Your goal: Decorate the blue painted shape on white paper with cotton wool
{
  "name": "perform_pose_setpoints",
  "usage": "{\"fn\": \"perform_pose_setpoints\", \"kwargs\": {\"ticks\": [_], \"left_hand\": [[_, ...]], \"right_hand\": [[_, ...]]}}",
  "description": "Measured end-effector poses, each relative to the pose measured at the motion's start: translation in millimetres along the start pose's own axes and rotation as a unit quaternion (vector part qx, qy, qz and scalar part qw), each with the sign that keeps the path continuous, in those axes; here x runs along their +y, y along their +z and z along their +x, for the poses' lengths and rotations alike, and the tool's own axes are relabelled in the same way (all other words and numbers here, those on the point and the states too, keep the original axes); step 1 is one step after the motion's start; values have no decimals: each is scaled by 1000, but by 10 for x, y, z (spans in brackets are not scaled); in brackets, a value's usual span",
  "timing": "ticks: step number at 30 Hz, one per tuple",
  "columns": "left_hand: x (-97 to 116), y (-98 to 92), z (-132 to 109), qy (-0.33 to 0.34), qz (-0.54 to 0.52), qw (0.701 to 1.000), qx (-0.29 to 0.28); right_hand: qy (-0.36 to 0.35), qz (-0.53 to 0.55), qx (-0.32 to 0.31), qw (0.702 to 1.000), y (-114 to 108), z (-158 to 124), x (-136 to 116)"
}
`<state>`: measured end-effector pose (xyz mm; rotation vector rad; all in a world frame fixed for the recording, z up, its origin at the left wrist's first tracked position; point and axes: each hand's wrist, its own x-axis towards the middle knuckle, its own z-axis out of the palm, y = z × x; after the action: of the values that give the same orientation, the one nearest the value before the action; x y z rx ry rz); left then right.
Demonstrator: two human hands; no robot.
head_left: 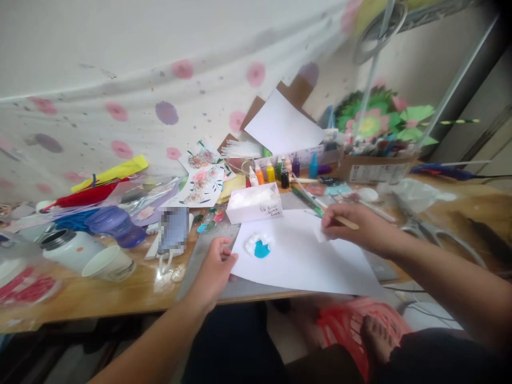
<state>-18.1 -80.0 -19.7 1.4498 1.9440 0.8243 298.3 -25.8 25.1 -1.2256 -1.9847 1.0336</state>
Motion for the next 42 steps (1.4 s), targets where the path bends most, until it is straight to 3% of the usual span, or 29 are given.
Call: {"fn": "perform_pose_setpoints", "kwargs": {"ticks": [3, 4, 8, 12, 15, 19, 22, 24, 28, 32, 35, 42], "left_hand": [[134, -183, 27, 83, 107, 991, 14], [209, -217, 48, 101, 111, 989, -10], [551, -121, 145, 171, 56, 965, -192], [683, 114, 313, 159, -48, 939, -300], [641, 106, 521, 141, -78, 926, -341], [622, -108, 792, 169, -24, 891, -421], [651, -170, 861, 232, 36, 832, -502], [656, -139, 839, 263, 61, 806, -526], [616, -54, 764, 303, 89, 800, -510], [586, -23, 717, 331, 87, 804, -487], [586, -1, 676, 340, 101, 825, -440], [574, 135, 649, 310, 118, 882, -334]], "right_hand": [[-7, 20, -30, 999, 177, 124, -57], [-6, 26, -40, 999, 247, 160, -91], [-8, 48, -76, 996, 564, 277, -243], [-28, 55, -87, 994, 772, 355, -305], [-36, 97, -67, 992, 734, 407, -267], [18, 205, -21, 978, 541, 463, -131], [42, 141, -63, 987, 470, 473, -68], [51, 88, -90, 991, 499, 473, -71], [95, 84, -109, 986, 653, 500, -119], [96, 83, -123, 984, 750, 554, -134], [96, 106, -129, 981, 779, 576, -115], [124, 190, -65, 972, 811, 601, -59]]}}
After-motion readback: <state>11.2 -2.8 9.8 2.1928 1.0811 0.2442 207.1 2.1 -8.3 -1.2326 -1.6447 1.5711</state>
